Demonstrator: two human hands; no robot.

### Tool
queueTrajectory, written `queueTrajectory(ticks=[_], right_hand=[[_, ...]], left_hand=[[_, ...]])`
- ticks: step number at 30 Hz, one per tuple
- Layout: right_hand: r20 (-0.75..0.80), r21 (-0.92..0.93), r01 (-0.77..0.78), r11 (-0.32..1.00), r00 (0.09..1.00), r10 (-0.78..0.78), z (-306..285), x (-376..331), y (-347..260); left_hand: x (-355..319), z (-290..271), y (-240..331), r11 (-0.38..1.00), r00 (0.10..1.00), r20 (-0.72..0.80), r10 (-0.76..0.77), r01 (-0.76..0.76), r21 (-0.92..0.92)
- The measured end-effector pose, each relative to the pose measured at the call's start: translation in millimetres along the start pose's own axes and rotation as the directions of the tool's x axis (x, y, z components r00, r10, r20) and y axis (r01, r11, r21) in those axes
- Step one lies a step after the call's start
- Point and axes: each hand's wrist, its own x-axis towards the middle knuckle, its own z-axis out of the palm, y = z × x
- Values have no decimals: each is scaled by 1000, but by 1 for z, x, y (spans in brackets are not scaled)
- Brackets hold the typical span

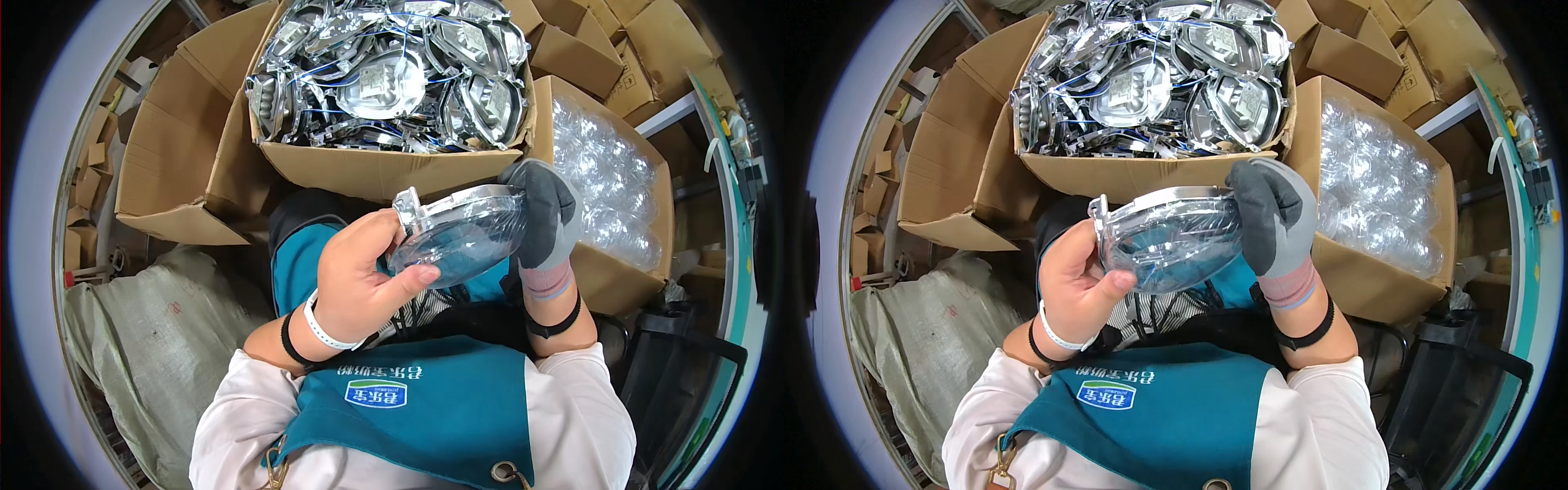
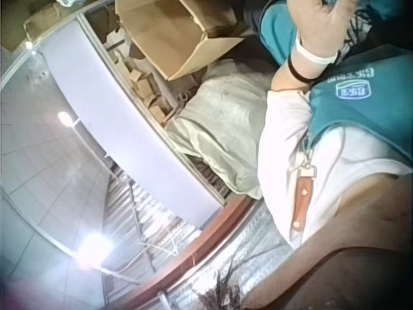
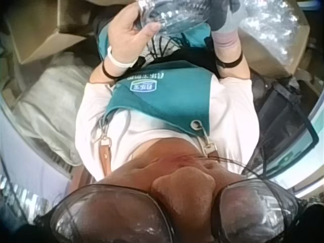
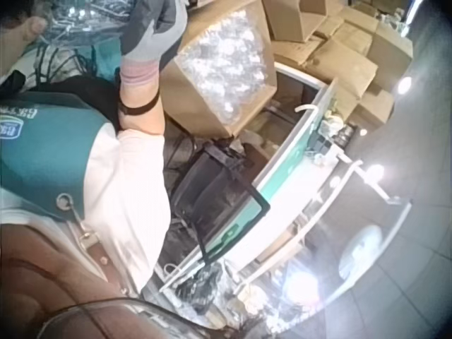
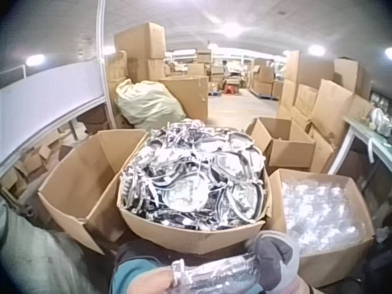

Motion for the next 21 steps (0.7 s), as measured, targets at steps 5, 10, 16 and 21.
queueTrajectory(ticks=[5,10,16,21], right_hand=[[-6,-26,-346,938,938,346,1,8,-7],[155,224,-179,958,977,146,24,11,-5],[294,296,-378,877,910,293,38,-16,-6],[225,259,-338,905,932,284,40,-18,9]], left_hand=[[5,5,-4,975,994,-39,-101,91,-202],[29,2,-12,715,954,-224,-199,-14,-699],[51,19,-34,882,889,-458,-26,-196,-429],[42,25,-57,874,900,-396,-181,-37,-484]])
